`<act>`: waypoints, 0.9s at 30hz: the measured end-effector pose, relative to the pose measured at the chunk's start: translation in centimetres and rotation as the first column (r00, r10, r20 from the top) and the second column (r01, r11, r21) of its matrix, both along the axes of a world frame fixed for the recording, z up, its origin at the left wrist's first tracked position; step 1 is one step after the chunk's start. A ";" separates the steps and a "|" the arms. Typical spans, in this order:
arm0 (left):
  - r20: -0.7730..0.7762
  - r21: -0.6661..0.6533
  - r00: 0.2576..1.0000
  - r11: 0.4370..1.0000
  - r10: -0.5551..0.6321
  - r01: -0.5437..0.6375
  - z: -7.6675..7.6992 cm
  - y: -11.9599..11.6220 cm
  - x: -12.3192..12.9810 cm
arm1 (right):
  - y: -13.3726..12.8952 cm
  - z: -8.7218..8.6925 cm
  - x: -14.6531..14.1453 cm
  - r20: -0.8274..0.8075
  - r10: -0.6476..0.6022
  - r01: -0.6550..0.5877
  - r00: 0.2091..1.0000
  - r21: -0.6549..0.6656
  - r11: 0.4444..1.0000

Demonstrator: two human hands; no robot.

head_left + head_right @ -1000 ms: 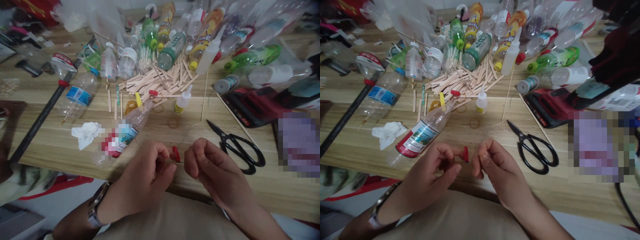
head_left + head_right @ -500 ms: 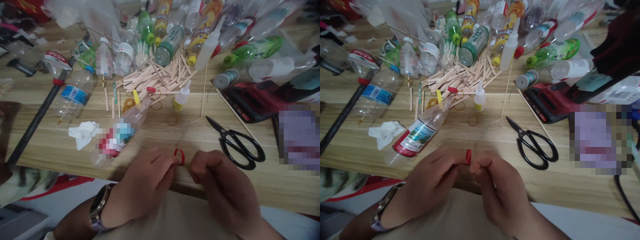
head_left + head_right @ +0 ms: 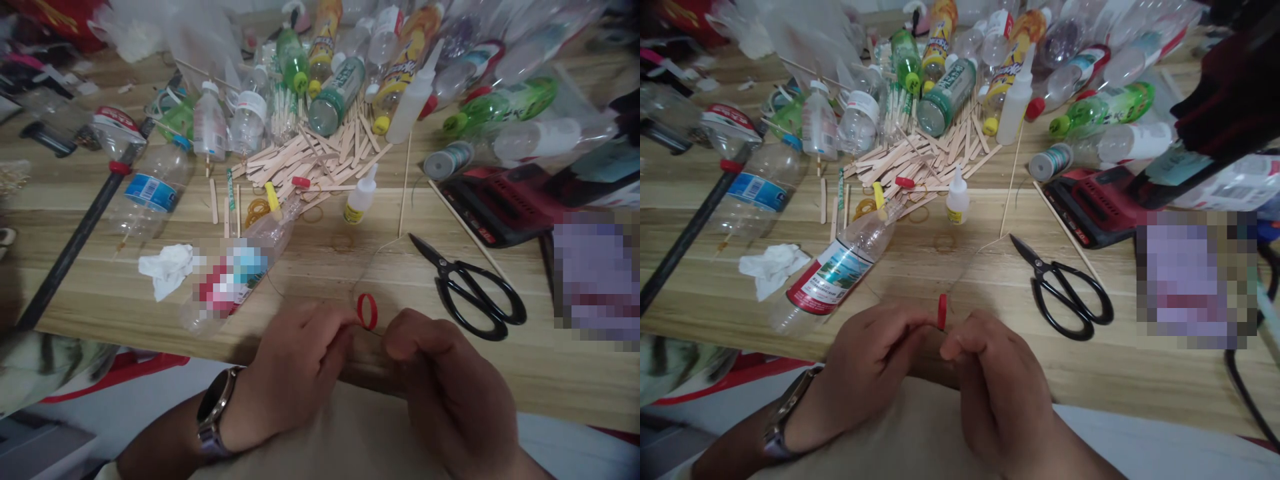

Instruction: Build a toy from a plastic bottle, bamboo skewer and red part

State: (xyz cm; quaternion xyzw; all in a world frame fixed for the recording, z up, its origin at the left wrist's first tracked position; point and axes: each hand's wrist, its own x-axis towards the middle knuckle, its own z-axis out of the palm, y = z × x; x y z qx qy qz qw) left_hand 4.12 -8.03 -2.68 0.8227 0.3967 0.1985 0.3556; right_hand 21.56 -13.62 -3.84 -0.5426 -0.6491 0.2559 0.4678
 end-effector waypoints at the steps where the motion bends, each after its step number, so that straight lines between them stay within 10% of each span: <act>1: 0.017 -0.011 1.000 1.000 0.010 -0.009 0.0 0.1 0.0 | 0.0 -0.1 0.0 0.005 -0.026 0.026 1.000 -0.001 1.000; 10: 0.124 -0.137 0.992 0.990 -0.002 0.019 0.3 0.1 0.5 | -0.1 -0.3 -0.1 -0.520 -0.039 -0.111 0.853 -0.255 0.961; 21: 0.135 -0.181 0.989 0.983 0.063 -0.038 -0.2 -0.1 0.3 | -0.2 -0.6 -0.7 -0.625 -0.076 -0.122 0.777 -0.269 0.955; 27: 0.168 -0.641 0.983 0.766 0.077 0.049 -0.3 0.5 0.5 | 0.4 -1.1 -0.5 -0.771 -0.156 -0.189 0.618 -0.338 0.922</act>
